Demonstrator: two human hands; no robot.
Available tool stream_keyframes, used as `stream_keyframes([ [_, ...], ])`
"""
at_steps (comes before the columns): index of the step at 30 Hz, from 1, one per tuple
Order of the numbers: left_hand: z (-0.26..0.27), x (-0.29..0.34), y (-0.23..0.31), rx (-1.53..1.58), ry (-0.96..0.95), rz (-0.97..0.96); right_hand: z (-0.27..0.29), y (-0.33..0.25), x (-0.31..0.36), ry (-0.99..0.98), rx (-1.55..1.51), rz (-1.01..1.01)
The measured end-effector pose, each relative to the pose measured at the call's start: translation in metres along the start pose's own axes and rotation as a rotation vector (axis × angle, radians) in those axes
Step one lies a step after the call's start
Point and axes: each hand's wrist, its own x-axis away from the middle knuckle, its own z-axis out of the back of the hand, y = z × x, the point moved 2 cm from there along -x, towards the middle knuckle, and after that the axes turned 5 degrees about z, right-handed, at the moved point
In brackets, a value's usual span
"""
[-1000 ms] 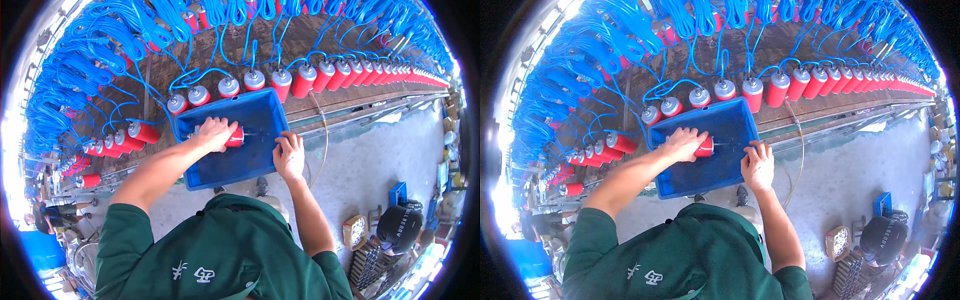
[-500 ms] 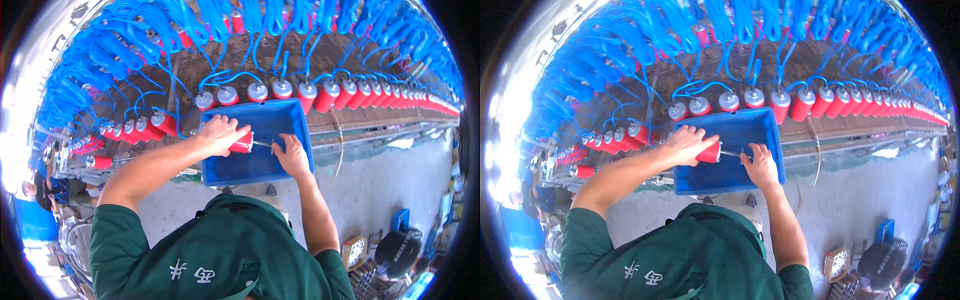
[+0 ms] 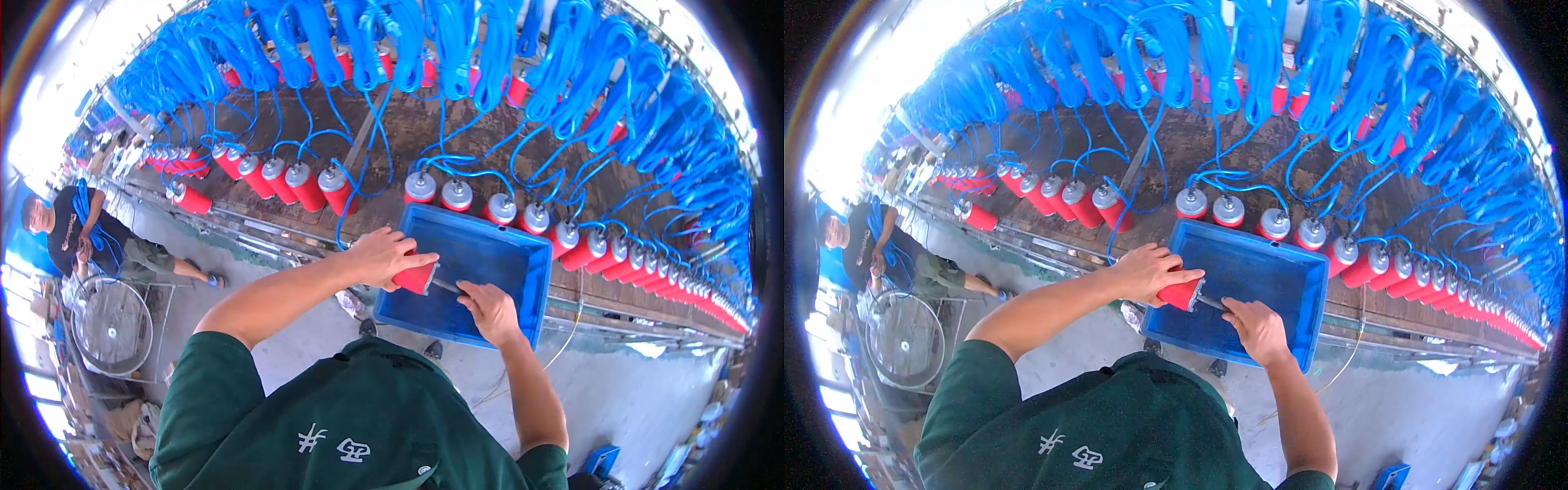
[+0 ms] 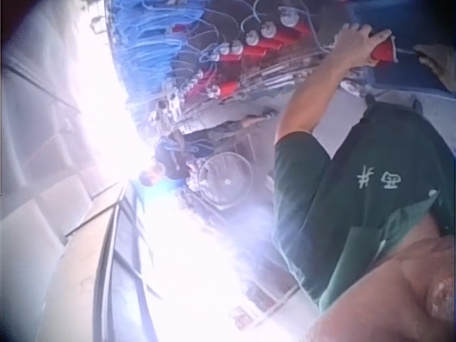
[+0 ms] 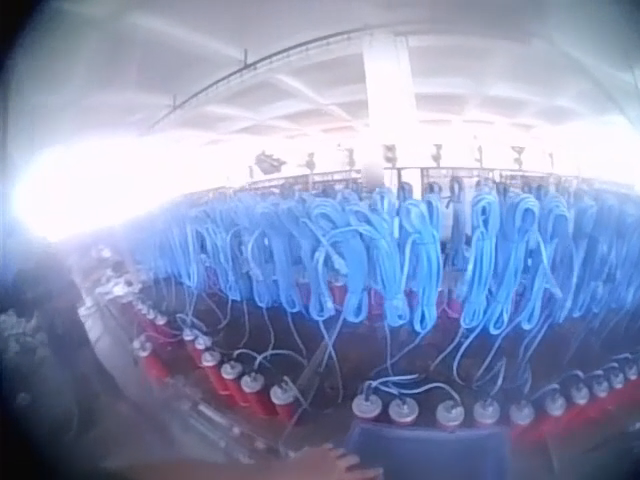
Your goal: The person picks up a red canister, uses a handheld air nozzle to apply pressure to a valve, and then submerges the canister in a blue bin of water, repeating the process for multiple canisters.
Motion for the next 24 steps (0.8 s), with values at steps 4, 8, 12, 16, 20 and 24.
stream_keyframes([
  [4,0.002,0.009,-0.005,0.036,0.023,0.0,-0.004,-0.017,-0.008,0.116,0.488,0.33],
  [8,-0.003,0.008,-0.007,0.071,0.036,0.039,0.006,-0.01,-0.009,-0.015,-0.589,-0.635],
  [12,-0.004,0.011,-0.008,0.087,0.024,0.033,0.008,-0.011,-0.014,-0.135,-0.826,-0.697],
  [16,-0.005,0.012,-0.012,0.081,0.028,0.028,-0.005,-0.023,-0.021,-0.144,0.449,-0.225],
  [20,-0.007,0.014,-0.012,0.129,0.026,0.071,-0.005,-0.028,-0.033,-0.127,0.824,-0.35],
  [24,-0.001,0.011,-0.012,0.069,0.037,0.02,0.004,-0.002,-0.015,-0.334,-0.12,-0.529],
])
